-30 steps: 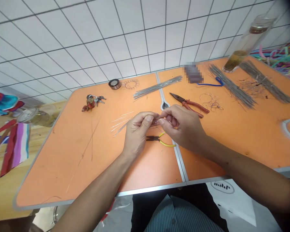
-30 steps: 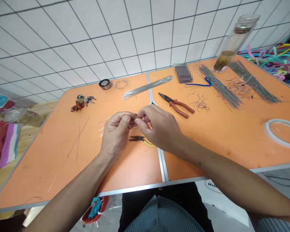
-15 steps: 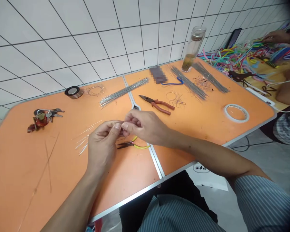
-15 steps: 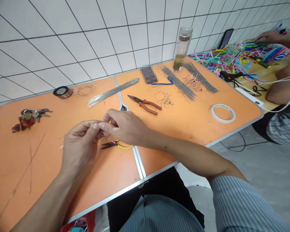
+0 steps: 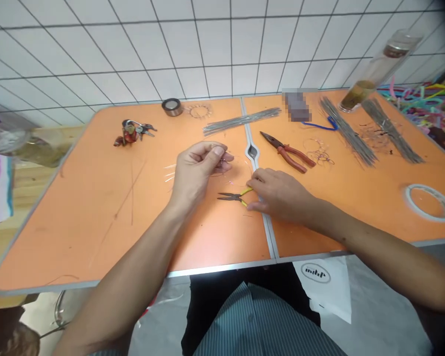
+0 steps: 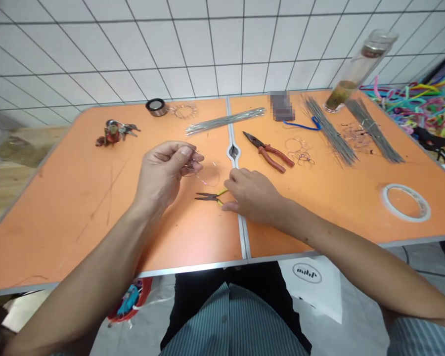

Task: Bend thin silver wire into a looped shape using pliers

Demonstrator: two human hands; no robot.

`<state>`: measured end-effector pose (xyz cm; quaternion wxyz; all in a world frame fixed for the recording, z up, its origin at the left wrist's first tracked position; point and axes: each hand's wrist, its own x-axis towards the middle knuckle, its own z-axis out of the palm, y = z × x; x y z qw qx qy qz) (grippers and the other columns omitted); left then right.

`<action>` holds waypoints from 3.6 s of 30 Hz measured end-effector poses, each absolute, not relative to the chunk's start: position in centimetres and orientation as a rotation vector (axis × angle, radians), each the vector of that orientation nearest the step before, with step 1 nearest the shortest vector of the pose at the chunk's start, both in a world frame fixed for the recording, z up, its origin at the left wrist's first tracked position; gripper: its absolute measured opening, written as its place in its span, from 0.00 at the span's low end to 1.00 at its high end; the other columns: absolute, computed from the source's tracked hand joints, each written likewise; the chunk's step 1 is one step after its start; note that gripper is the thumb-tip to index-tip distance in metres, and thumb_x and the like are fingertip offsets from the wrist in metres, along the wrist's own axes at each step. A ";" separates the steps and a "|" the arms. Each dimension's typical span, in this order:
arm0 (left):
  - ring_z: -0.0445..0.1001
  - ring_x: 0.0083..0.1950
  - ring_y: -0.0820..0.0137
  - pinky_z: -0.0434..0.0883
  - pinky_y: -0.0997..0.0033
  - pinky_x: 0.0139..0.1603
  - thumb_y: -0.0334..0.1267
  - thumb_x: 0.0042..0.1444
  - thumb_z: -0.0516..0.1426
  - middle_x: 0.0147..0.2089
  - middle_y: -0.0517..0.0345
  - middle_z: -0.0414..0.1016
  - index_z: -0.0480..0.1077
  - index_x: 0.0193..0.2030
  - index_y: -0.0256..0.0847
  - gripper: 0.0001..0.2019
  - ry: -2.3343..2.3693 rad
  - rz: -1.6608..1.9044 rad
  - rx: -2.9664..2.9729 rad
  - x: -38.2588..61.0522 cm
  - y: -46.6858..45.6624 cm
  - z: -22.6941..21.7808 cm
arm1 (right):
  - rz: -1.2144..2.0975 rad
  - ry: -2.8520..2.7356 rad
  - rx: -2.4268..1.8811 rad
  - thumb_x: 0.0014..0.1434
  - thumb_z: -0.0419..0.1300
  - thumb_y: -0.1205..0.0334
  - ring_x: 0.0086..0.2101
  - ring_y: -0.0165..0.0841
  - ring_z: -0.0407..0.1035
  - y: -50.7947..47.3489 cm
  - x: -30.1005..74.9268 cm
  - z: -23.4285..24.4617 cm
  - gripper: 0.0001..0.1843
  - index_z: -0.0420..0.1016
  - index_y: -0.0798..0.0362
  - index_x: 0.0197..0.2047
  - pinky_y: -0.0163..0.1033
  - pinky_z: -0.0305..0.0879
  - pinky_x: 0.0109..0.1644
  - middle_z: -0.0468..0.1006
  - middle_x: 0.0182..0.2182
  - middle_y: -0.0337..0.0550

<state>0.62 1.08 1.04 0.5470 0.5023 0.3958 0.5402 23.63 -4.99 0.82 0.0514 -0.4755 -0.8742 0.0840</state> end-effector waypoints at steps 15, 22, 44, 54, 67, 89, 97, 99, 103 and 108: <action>0.85 0.34 0.71 0.81 0.72 0.40 0.52 0.61 0.72 0.40 0.53 0.89 0.84 0.43 0.42 0.15 0.844 1.312 1.237 -0.4 1.5 2.0 | 0.497 -2.479 -1.467 0.56 0.58 0.73 0.26 0.30 0.50 -6.6 21.0 1.3 0.11 0.60 0.50 0.29 0.40 0.42 0.31 0.67 0.26 0.35; 0.86 0.34 0.70 0.80 0.71 0.39 0.54 0.60 0.72 0.40 0.52 0.89 0.84 0.44 0.42 0.17 0.860 1.335 1.242 -0.8 2.1 1.9 | 1.281 -1.973 -1.368 0.66 0.63 0.64 0.29 0.33 0.70 -9.1 23.9 4.7 0.08 0.70 0.48 0.34 0.38 0.65 0.32 0.81 0.31 0.38; 0.86 0.37 0.69 0.83 0.69 0.43 0.49 0.64 0.71 0.41 0.53 0.89 0.86 0.44 0.42 0.12 0.819 1.460 1.438 -0.1 0.6 2.3 | 1.418 -1.593 -1.429 0.72 0.62 0.42 0.31 0.35 0.75 -6.2 23.0 8.7 0.22 0.83 0.51 0.39 0.39 0.68 0.31 0.84 0.34 0.47; 0.87 0.36 0.70 0.84 0.70 0.42 0.45 0.66 0.70 0.39 0.56 0.87 0.86 0.44 0.44 0.08 0.777 1.476 1.445 0.0 0.5 2.2 | 1.426 -1.569 -1.437 0.71 0.62 0.38 0.30 0.35 0.71 -6.0 22.8 8.3 0.23 0.83 0.51 0.43 0.43 0.67 0.34 0.81 0.33 0.46; 0.86 0.37 0.71 0.84 0.71 0.42 0.43 0.67 0.70 0.39 0.57 0.87 0.86 0.43 0.44 0.06 0.787 1.488 1.456 0.2 0.2 2.1 | 1.406 -1.556 -1.421 0.72 0.62 0.41 0.23 0.29 0.62 -5.9 22.6 7.6 0.22 0.82 0.52 0.40 0.39 0.59 0.28 0.75 0.26 0.40; 0.84 0.34 0.71 0.82 0.71 0.40 0.46 0.67 0.69 0.36 0.57 0.84 0.84 0.41 0.43 0.09 0.824 1.445 1.431 0.3 0.0 1.8 | 1.000 -1.883 -1.553 0.73 0.57 0.55 0.24 0.29 0.61 -5.7 22.2 8.1 0.21 0.70 0.50 0.27 0.43 0.52 0.29 0.73 0.25 0.37; 0.84 0.34 0.71 0.82 0.70 0.41 0.50 0.65 0.70 0.36 0.56 0.84 0.84 0.40 0.41 0.13 0.897 1.434 1.416 0.4 0.0 1.8 | 0.866 -1.984 -1.526 0.74 0.56 0.55 0.24 0.32 0.62 -5.4 22.1 7.9 0.21 0.68 0.49 0.27 0.44 0.50 0.31 0.74 0.23 0.39; 0.83 0.33 0.71 0.82 0.70 0.41 0.50 0.65 0.70 0.36 0.56 0.84 0.84 0.40 0.41 0.13 0.902 1.430 1.416 0.4 0.0 1.8 | 0.824 -1.998 -1.536 0.73 0.56 0.56 0.24 0.32 0.62 -5.4 22.0 8.0 0.21 0.67 0.49 0.26 0.44 0.49 0.31 0.72 0.22 0.38; 0.83 0.33 0.71 0.82 0.71 0.41 0.50 0.65 0.69 0.36 0.56 0.84 0.83 0.40 0.42 0.13 0.920 1.415 1.415 0.4 0.0 1.6 | 0.811 -2.025 -1.568 0.74 0.56 0.55 0.25 0.33 0.63 -5.2 22.0 7.9 0.21 0.68 0.49 0.27 0.44 0.50 0.31 0.73 0.23 0.39; 0.83 0.34 0.72 0.81 0.71 0.41 0.50 0.65 0.70 0.40 0.54 0.87 0.83 0.41 0.41 0.13 0.934 1.436 1.357 0.2 0.4 1.7 | 0.920 -1.977 -1.609 0.77 0.53 0.49 0.31 0.36 0.72 -5.5 22.9 7.5 0.22 0.79 0.48 0.34 0.43 0.57 0.34 0.81 0.29 0.41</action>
